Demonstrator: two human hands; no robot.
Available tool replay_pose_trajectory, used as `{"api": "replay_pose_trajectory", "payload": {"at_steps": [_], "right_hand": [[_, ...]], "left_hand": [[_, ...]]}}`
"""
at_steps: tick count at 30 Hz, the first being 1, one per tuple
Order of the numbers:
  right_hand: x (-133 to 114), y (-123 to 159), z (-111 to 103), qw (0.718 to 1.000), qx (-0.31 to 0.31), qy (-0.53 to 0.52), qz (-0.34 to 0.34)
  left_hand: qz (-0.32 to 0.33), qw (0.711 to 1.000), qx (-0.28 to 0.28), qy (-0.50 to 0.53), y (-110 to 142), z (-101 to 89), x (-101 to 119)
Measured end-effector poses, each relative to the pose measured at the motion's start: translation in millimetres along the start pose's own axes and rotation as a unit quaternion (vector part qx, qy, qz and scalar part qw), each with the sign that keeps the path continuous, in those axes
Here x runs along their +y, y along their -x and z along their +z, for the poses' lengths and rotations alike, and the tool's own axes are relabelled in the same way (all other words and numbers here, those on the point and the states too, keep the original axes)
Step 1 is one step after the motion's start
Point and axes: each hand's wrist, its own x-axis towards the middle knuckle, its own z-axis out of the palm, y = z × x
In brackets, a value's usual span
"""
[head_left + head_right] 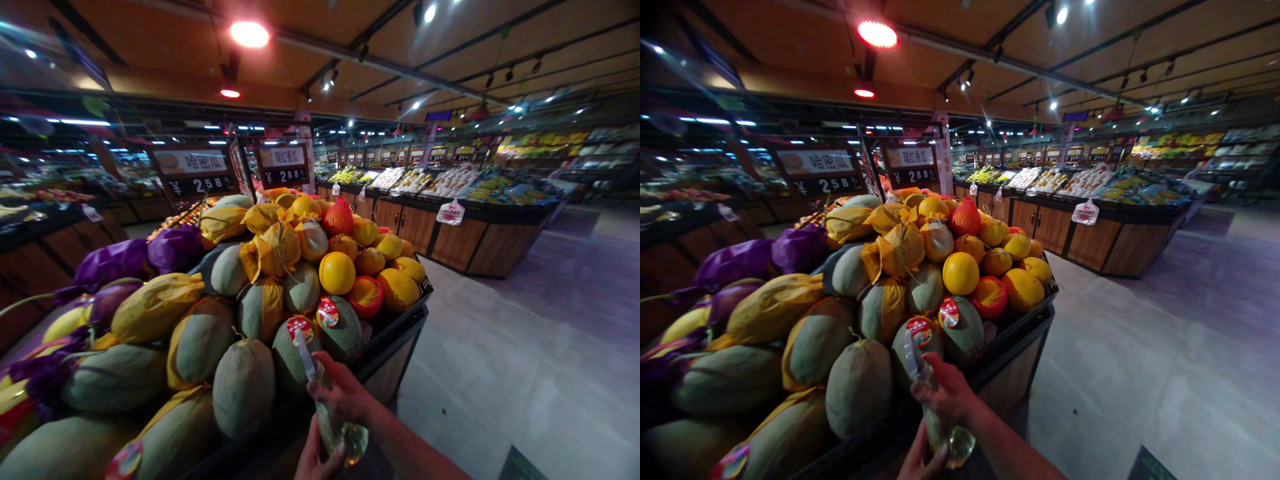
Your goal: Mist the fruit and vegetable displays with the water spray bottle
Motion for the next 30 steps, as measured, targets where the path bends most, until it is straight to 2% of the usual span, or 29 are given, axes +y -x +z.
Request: {"api": "replay_pose_trajectory", "payload": {"at_steps": [2, 4, 6, 8, 11, 13, 15, 16, 18, 21, 25, 27, 30], "right_hand": [[3.7, 7.8, -16.0, 0.995, 0.055, -0.080, -0.018], [8.3, 19.3, -34.5, 0.985, 0.106, -0.136, -0.009], [15.0, 33.0, -51.8, 0.973, 0.154, -0.169, 0.013], [22.7, 46.6, -65.0, 0.967, 0.175, -0.182, 0.025], [29.3, 61.6, -74.0, 0.983, 0.119, -0.137, 0.027], [28.4, 65.7, -74.1, 0.997, 0.030, -0.066, 0.038], [26.3, 65.0, -73.0, 0.997, -0.047, 0.014, 0.058], [26.3, 63.4, -73.4, 0.994, -0.070, 0.044, 0.068], [30.4, 59.4, -78.0, 0.991, -0.078, 0.069, 0.083], [47.2, 55.5, -96.6, 0.994, -0.027, 0.043, 0.098], [74.0, 57.2, -137.1, 0.991, 0.076, -0.044, 0.104], [83.7, 58.7, -160.7, 0.977, 0.133, -0.116, 0.121], [93.9, 57.9, -198.5, 0.942, 0.244, -0.183, 0.142]], "left_hand": [[-0.004, 1.000, -0.010, 0.022, -6.7, 10.1, 12.6], [-0.003, 0.998, -0.038, 0.041, -13.3, 22.9, 26.7], [0.000, 0.996, -0.079, 0.047, -19.1, 37.3, 37.1], [-0.005, 0.992, -0.118, 0.053, -23.0, 52.0, 40.0], [-0.042, 0.980, -0.184, 0.060, -24.9, 70.3, 28.5], [-0.071, 0.965, -0.245, 0.068, -24.8, 77.9, 15.2], [-0.080, 0.947, -0.302, 0.069, -26.1, 82.3, 3.3], [-0.080, 0.942, -0.321, 0.066, -28.0, 84.0, -0.8], [-0.082, 0.937, -0.336, 0.057, -35.4, 88.0, -4.6], [-0.095, 0.936, -0.334, 0.060, -57.0, 98.5, -3.1], [-0.117, 0.917, -0.373, 0.083, -101.8, 121.6, -1.5], [-0.124, 0.908, -0.389, 0.090, -127.0, 135.4, -2.4], [-0.122, 0.901, -0.409, 0.080, -165.9, 154.7, -3.4]]}}
